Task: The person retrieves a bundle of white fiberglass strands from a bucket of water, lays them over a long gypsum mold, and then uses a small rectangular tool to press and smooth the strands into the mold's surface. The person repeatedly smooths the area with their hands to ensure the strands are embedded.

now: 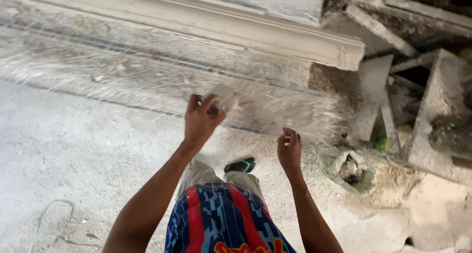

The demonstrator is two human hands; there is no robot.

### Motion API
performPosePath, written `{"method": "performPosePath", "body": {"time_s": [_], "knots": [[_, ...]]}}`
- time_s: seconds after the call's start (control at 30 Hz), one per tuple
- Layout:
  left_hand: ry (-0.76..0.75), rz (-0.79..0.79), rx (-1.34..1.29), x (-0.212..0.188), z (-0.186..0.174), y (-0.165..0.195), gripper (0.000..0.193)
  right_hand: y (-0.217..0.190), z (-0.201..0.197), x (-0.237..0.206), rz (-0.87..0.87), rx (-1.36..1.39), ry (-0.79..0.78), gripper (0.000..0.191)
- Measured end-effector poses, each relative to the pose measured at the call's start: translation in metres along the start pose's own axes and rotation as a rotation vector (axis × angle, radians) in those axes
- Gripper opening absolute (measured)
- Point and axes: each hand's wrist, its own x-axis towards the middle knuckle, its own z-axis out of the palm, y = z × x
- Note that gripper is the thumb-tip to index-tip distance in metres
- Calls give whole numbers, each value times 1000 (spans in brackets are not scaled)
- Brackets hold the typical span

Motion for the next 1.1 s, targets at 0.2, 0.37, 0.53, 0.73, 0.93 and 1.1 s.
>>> {"method": "performPosePath", "body": {"time_s": [0.2,0.37,0.53,0.73,0.93,1.1], "knots": [[281,32,254,15,-153,-92,47,-95,87,-8,-124,47,-104,24],[441,83,458,37,-304,-220,50,-196,224,-13,-255,3,-175,25],[508,75,568,68,-463,-351,55,-319,391,-31,-291,79,-248,26],[402,-59,288,98,-565,-419,54,-468,553,-42,-279,203,-403,29],[503,-188,318,122,-700,-527,46,-578,704,-38,-278,377,-580,29],[424,-118,534,156,-818,-636,51,-670,852,-32,-319,384,-632,26]]}}
